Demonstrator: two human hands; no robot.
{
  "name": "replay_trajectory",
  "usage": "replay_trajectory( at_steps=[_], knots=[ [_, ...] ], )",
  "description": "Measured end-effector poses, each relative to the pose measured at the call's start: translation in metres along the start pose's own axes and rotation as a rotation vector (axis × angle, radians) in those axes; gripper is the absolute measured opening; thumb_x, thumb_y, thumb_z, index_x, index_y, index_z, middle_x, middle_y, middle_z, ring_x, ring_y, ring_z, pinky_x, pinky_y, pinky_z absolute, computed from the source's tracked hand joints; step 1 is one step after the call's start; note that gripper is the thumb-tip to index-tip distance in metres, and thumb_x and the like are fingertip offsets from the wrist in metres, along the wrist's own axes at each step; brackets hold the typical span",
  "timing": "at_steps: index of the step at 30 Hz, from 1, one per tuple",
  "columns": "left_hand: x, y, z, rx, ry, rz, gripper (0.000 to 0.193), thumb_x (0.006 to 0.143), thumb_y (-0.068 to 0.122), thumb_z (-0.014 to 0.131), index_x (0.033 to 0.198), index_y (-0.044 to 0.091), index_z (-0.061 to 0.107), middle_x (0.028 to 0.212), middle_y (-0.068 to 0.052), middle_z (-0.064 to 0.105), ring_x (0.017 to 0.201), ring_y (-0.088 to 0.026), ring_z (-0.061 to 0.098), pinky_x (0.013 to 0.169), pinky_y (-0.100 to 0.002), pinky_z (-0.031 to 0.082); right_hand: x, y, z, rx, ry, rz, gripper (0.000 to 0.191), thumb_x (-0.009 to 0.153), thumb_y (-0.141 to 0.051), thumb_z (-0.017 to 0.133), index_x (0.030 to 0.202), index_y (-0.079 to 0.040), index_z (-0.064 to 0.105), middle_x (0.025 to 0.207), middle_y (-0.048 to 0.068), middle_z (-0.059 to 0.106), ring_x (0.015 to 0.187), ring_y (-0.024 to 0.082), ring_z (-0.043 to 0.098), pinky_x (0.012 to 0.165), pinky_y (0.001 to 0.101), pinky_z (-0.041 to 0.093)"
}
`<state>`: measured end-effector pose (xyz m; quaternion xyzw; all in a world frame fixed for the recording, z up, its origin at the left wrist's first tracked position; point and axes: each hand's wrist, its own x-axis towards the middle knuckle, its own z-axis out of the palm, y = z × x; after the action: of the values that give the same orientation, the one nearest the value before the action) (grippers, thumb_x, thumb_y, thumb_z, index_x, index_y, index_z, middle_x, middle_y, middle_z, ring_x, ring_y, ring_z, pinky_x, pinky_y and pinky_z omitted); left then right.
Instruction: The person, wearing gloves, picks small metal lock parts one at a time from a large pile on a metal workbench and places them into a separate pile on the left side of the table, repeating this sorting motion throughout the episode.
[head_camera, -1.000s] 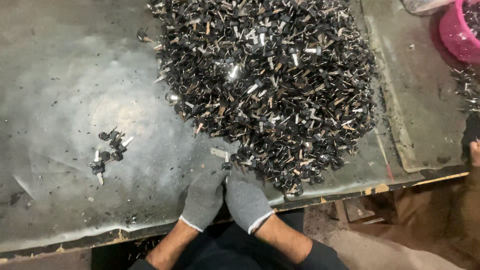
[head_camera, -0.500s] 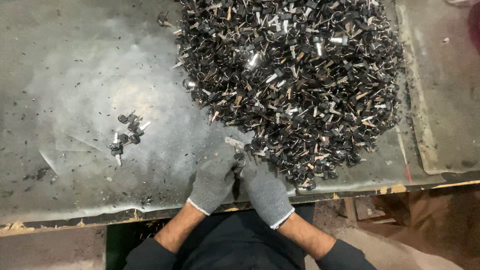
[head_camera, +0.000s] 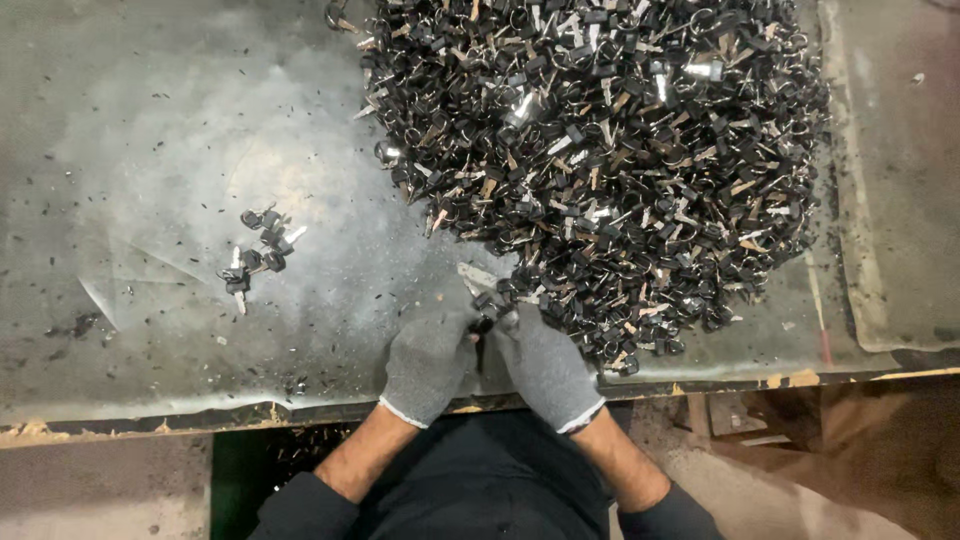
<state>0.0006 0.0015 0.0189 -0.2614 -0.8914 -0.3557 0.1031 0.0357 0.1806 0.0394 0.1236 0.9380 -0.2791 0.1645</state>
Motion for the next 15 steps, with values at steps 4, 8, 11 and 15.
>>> replay_trajectory(
  at_steps=[4, 8, 11, 15],
  knots=[
    [-0.001, 0.004, 0.0, 0.208, -0.034, 0.033, 0.026, 0.078, 0.01, 0.074, 0.102, 0.006, 0.07, 0.087, -0.015, 0.067, 0.076, -0.036, 0.066, 0.066, -0.049, 0.053, -0.016, -0.006, 0.009, -0.332, 0.036, -0.184, 0.031, 0.1, -0.026, 0.055, 0.117, -0.001, 0.056, 0.084, 0.021, 0.073, 0.071, 0.034, 0.076, 0.057, 0.0444, 0.06],
    [0.0, -0.003, 0.0, 0.024, -0.009, 0.025, 0.018, 0.074, 0.015, 0.074, 0.089, 0.008, 0.068, 0.083, -0.014, 0.066, 0.076, -0.037, 0.066, 0.067, -0.05, 0.053, -0.026, 0.0, 0.005, -0.379, 0.159, -0.323, 0.044, 0.09, -0.015, 0.056, 0.128, 0.007, 0.052, 0.089, 0.024, 0.073, 0.063, 0.032, 0.074, 0.048, 0.042, 0.059],
    [-0.009, -0.003, 0.005, 0.025, -0.068, 0.003, 0.01, 0.076, 0.013, 0.073, 0.082, 0.007, 0.067, 0.077, -0.015, 0.064, 0.071, -0.035, 0.065, 0.063, -0.05, 0.052, -0.029, -0.004, 0.007, -0.426, 0.095, -0.311, 0.026, 0.098, -0.015, 0.054, 0.119, 0.001, 0.056, 0.082, 0.019, 0.073, 0.067, 0.032, 0.074, 0.053, 0.0438, 0.058],
    [-0.02, 0.001, 0.014, 0.088, -0.118, 0.023, 0.008, 0.079, 0.011, 0.071, 0.079, 0.007, 0.064, 0.073, -0.015, 0.062, 0.069, -0.036, 0.065, 0.061, -0.051, 0.051, -0.02, -0.014, 0.009, -0.349, -0.136, -0.137, 0.05, 0.102, -0.014, 0.051, 0.143, 0.012, 0.041, 0.082, 0.022, 0.073, 0.074, 0.037, 0.074, 0.061, 0.0458, 0.06]
  ],
)
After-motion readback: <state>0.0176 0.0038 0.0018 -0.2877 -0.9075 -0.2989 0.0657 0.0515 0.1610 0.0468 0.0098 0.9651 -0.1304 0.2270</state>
